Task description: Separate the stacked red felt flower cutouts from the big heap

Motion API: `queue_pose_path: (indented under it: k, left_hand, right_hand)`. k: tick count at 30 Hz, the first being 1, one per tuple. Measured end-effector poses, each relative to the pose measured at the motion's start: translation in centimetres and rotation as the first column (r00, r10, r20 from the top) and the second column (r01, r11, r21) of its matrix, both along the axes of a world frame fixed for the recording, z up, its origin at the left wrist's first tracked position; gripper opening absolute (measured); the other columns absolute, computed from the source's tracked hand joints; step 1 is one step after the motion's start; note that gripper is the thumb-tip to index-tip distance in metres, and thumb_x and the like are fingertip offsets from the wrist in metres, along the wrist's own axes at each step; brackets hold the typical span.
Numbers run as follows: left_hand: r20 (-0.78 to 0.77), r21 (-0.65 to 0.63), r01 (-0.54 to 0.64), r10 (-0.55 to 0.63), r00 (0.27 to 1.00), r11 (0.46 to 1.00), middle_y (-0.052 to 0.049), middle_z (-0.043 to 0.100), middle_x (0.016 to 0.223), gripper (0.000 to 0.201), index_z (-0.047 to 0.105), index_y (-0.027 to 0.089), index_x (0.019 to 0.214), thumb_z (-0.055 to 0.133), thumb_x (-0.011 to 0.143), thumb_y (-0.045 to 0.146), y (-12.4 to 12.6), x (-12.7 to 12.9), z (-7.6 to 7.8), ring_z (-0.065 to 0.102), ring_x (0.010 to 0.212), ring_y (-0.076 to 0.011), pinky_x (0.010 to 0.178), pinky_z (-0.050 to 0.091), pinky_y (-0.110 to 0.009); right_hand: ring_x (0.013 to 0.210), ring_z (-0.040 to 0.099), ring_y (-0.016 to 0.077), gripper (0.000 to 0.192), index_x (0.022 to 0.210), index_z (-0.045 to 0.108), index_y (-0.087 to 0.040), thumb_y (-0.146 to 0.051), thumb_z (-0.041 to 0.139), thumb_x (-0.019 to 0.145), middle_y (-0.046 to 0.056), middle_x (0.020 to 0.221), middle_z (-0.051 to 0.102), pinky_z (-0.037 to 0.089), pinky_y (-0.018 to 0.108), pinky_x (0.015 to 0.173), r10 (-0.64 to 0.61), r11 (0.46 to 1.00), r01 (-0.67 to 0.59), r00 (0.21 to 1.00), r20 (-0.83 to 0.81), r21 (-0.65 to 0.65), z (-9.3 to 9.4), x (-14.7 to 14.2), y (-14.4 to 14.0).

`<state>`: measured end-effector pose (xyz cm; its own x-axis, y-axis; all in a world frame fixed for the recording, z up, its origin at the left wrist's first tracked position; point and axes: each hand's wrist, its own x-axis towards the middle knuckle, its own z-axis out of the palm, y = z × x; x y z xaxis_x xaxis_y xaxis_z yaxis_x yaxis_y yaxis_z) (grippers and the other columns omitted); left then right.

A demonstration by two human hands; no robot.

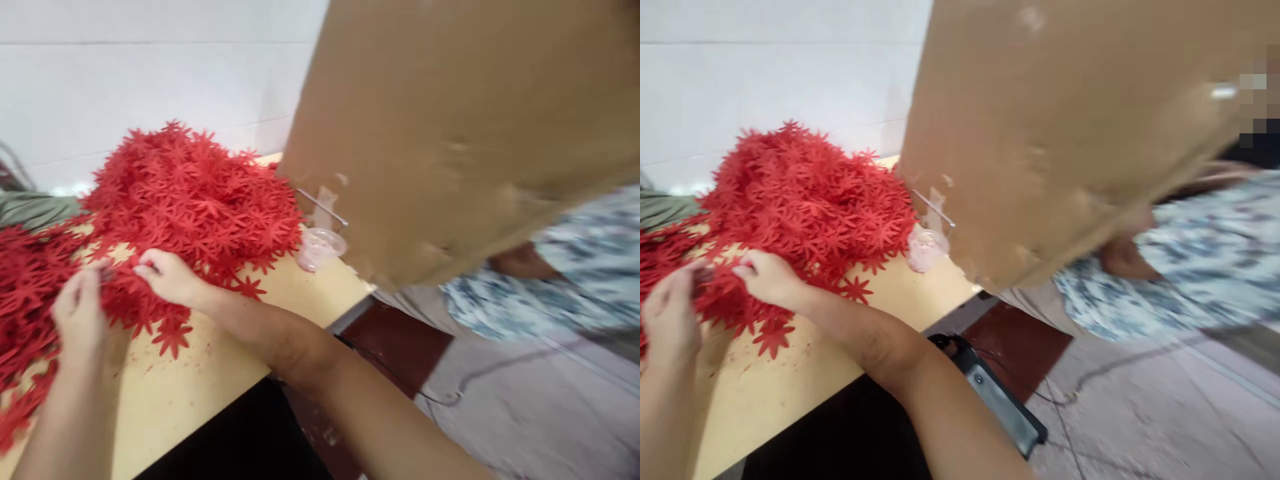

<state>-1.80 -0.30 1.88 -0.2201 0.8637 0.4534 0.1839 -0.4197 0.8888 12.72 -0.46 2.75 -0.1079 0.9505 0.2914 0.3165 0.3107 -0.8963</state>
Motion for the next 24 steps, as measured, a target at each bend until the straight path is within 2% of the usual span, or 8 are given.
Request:
queue_pose_path:
  k: [1,2,4,7,11,17,21,24]
  left_hand:
    - [0.093,-0.072,0.081,-0.074,0.993,0.994,-0.002,0.069,0.087,0.034,0.068,0.019,0.084,0.062,0.072,0.05,-0.6,0.8,0.1,0.06,0.079,-0.013,0.078,0.048,-0.027]
    - [0.157,-0.136,0.173,-0.151,0.976,0.975,-0.003,0.069,0.088,0.036,0.068,0.018,0.085,0.063,0.07,0.051,-1.1,1.5,0.1,0.06,0.08,-0.0133,0.076,0.049,-0.027]
    - [0.265,-0.183,0.293,-0.24,0.934,0.938,-0.003,0.068,0.088,0.041,0.066,0.019,0.091,0.066,0.067,0.052,-1.6,2.6,-0.1,0.061,0.076,-0.0127,0.072,0.049,-0.027]
    - [0.272,-0.198,0.347,-0.289,0.918,0.917,0.0,0.065,0.08,0.042,0.063,0.02,0.092,0.074,0.06,0.045,-1.8,3.0,-0.4,0.059,0.069,-0.0108,0.067,0.049,-0.025]
    - [0.285,-0.213,0.389,-0.324,0.902,0.896,0.0,0.064,0.079,0.035,0.06,0.019,0.089,0.074,0.061,0.035,-2.2,2.8,-0.3,0.058,0.07,-0.0094,0.071,0.049,-0.025]
    - [0.281,-0.232,0.352,-0.284,0.917,0.907,0.001,0.062,0.079,0.031,0.061,0.019,0.091,0.07,0.065,0.034,-2.3,2.9,0.0,0.056,0.068,-0.0087,0.07,0.047,-0.024]
    - [0.231,-0.223,0.236,-0.184,0.955,0.946,-0.001,0.063,0.084,0.025,0.061,0.018,0.089,0.067,0.068,0.029,-2.0,2.7,-0.4,0.057,0.073,-0.0095,0.076,0.047,-0.026]
    - [0.203,-0.212,0.174,-0.13,0.97,0.962,0.0,0.063,0.078,0.014,0.062,0.018,0.08,0.065,0.068,0.025,-1.9,2.4,-0.4,0.056,0.072,-0.0094,0.076,0.046,-0.025]
  right_hand:
    - [0.064,0.044,0.0085,0.017,0.07,0.045,-0.018,-0.028,0.049,0.083,-0.004,0.066,0.047,0.035,0.022,0.065,-0.014,1.0,0.014,1.0,-0.007,0.001,0.1,0.0,-0.2]
    - [0.065,0.045,0.0087,0.017,0.069,0.045,-0.018,-0.026,0.046,0.084,-0.003,0.067,0.049,0.035,0.023,0.066,-0.019,1.0,0.019,0.999,-0.035,0.012,0.1,0.1,-0.4]
    - [0.061,0.043,0.0089,0.024,0.066,0.044,-0.018,-0.03,0.042,0.086,-0.003,0.062,0.046,0.034,0.023,0.063,-0.059,0.998,0.06,0.997,-0.057,0.013,-0.1,0.3,-0.5]
    - [0.057,0.04,0.0089,0.027,0.062,0.042,-0.019,-0.034,0.043,0.084,-0.004,0.057,0.044,0.033,0.024,0.058,-0.062,0.998,0.064,0.993,-0.096,0.014,-0.8,0.4,-0.3]
    - [0.054,0.038,0.0088,0.027,0.064,0.042,-0.02,-0.04,0.044,0.082,-0.004,0.056,0.043,0.033,0.024,0.055,-0.014,1.0,0.017,0.989,-0.148,0.021,-1.7,0.1,-0.3]
    - [0.06,0.046,0.0116,0.021,0.073,0.045,-0.02,-0.038,0.045,0.082,-0.001,0.066,0.052,0.036,0.027,0.061,-0.021,0.998,0.024,0.998,-0.051,0.055,-2.0,0.0,-0.8]
    - [0.062,0.046,0.013,0.02,0.075,0.044,-0.02,-0.038,0.042,0.083,0.0,0.068,0.051,0.036,0.028,0.064,-0.083,0.994,0.081,0.996,0.027,0.079,-1.8,0.1,-1.1]
    - [0.062,0.046,0.0133,0.021,0.077,0.043,-0.02,-0.04,0.041,0.084,0.0,0.067,0.05,0.035,0.028,0.063,-0.075,0.995,0.071,0.995,0.059,0.063,-1.6,-0.1,-1.3]
